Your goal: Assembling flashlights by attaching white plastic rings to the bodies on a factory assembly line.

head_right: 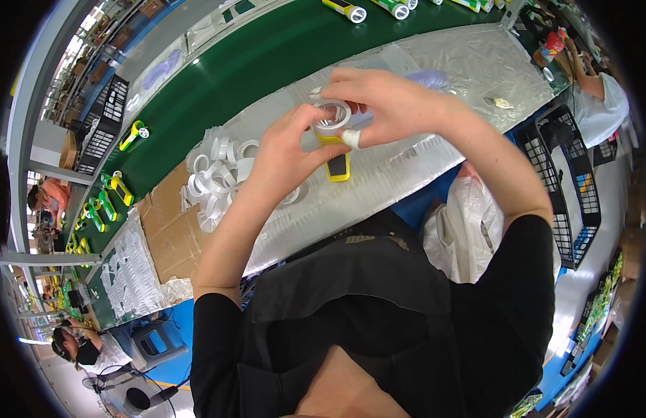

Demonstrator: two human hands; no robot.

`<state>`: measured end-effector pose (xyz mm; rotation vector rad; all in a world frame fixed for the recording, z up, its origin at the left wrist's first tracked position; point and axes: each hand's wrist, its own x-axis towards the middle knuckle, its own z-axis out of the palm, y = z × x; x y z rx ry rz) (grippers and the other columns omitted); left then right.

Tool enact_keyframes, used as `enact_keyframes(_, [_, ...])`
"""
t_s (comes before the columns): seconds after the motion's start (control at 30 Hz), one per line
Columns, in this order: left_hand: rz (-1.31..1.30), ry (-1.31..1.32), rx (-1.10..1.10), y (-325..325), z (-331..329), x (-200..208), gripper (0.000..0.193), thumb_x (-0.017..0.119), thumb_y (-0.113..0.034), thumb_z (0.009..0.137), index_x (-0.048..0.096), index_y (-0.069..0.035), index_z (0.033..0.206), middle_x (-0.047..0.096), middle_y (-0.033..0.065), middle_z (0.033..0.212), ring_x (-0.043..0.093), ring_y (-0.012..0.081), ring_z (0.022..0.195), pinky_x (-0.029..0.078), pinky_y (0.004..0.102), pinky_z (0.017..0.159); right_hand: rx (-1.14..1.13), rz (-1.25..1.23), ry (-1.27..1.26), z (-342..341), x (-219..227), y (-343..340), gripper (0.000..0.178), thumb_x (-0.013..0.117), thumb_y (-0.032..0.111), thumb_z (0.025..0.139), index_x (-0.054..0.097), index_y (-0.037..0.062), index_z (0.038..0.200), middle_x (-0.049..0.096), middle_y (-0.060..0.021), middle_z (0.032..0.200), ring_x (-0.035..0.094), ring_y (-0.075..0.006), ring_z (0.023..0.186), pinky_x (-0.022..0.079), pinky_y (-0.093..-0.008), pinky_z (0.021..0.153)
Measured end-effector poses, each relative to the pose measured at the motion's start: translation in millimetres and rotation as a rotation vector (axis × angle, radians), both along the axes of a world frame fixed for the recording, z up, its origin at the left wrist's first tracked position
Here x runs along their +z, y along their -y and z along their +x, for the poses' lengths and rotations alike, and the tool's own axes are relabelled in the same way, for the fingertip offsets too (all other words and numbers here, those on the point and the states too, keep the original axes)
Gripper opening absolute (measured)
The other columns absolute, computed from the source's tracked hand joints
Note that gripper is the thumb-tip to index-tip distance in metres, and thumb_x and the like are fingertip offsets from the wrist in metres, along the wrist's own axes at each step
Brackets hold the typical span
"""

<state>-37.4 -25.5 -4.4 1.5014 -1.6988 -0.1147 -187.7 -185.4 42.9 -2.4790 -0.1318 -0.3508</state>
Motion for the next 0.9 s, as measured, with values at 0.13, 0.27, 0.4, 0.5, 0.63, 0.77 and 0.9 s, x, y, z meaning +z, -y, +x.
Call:
enact_keyframes(0.13, [0.007, -0.058, 0.023, 5, -7, -5, 0.041, 0.082, -0.02, 0.072, 0.057, -0.011, 0.103, 0.066, 0.0115, 0.097, 0.064, 0.0326, 0.088, 0.051, 0.0402, 0.073, 0.085, -0.161, -0.252, 10, 24, 10, 0.037, 0.07, 0.004, 0.068, 0.058, 0.0, 0.103, 0.053, -0.0098, 0.094, 0.056, -0.0248, 0.078, 0.047, -0.0343, 0.068])
enact_keyframes(0.27, [0.013, -0.11, 0.007, 7, -8, -3, 0.039, 0.082, -0.019, 0.072, 0.059, -0.01, 0.102, 0.066, 0.0111, 0.093, 0.064, 0.0321, 0.084, 0.051, 0.041, 0.07, 0.131, -0.137, -0.368, 19, 31, 18, 0.031, 0.064, 0.002, 0.069, 0.057, -0.0015, 0.098, 0.055, -0.0129, 0.091, 0.058, -0.0264, 0.079, 0.046, -0.0351, 0.064])
enact_keyframes(0.4, [-0.002, -0.09, -0.008, 7, -7, -4, 0.037, 0.082, -0.019, 0.072, 0.06, -0.01, 0.101, 0.065, 0.0105, 0.09, 0.063, 0.0322, 0.083, 0.05, 0.0413, 0.069, 0.081, -0.205, -0.447, 23, 38, 11, 0.026, 0.064, 0.002, 0.068, 0.057, -0.002, 0.093, 0.058, -0.014, 0.078, 0.059, -0.0253, 0.069, 0.045, -0.036, 0.058])
enact_keyframes(0.5, [-0.037, -0.061, -0.001, 7, -12, -4, 0.036, 0.082, -0.019, 0.071, 0.061, -0.011, 0.1, 0.064, 0.0102, 0.088, 0.063, 0.0319, 0.082, 0.05, 0.0415, 0.069, 0.015, -0.208, -0.449, 19, 41, 5, 0.025, 0.066, 0.003, 0.067, 0.057, -0.0026, 0.089, 0.058, -0.0131, 0.072, 0.057, -0.0247, 0.061, 0.044, -0.0359, 0.054])
enact_keyframes(0.63, [0.018, 0.004, 0.017, 7, -14, -2, 0.038, 0.083, -0.019, 0.072, 0.062, -0.01, 0.103, 0.068, 0.0054, 0.099, 0.065, 0.0231, 0.085, 0.051, 0.0331, 0.066, -0.037, -0.171, -0.411, 13, 31, 5, 0.027, 0.07, 0.011, 0.068, 0.057, -0.0034, 0.087, 0.058, -0.0127, 0.067, 0.056, -0.0246, 0.059, 0.043, -0.036, 0.052])
enact_keyframes(0.77, [0.012, -0.017, 0.07, 8, -13, -2, 0.038, 0.084, -0.019, 0.071, 0.063, -0.011, 0.102, 0.067, 0.0052, 0.095, 0.064, 0.0226, 0.081, 0.05, 0.0333, 0.062, -0.32, -0.137, -0.389, 15, 23, -8, 0.04, 0.074, 0.03, 0.069, 0.056, -0.0034, 0.081, 0.057, -0.0144, 0.065, 0.057, -0.0262, 0.06, 0.043, -0.0375, 0.052])
enact_keyframes(0.9, [-0.016, -0.009, 0.095, 8, -13, -7, 0.038, 0.084, -0.019, 0.07, 0.063, -0.011, 0.102, 0.064, 0.0056, 0.088, 0.062, 0.0219, 0.078, 0.05, 0.0341, 0.062, -0.44, -0.164, -0.327, 16, 12, -14, 0.048, 0.073, 0.04, 0.067, 0.056, -0.0038, 0.074, 0.057, -0.0175, 0.065, 0.058, -0.0297, 0.062, 0.044, -0.0397, 0.054])
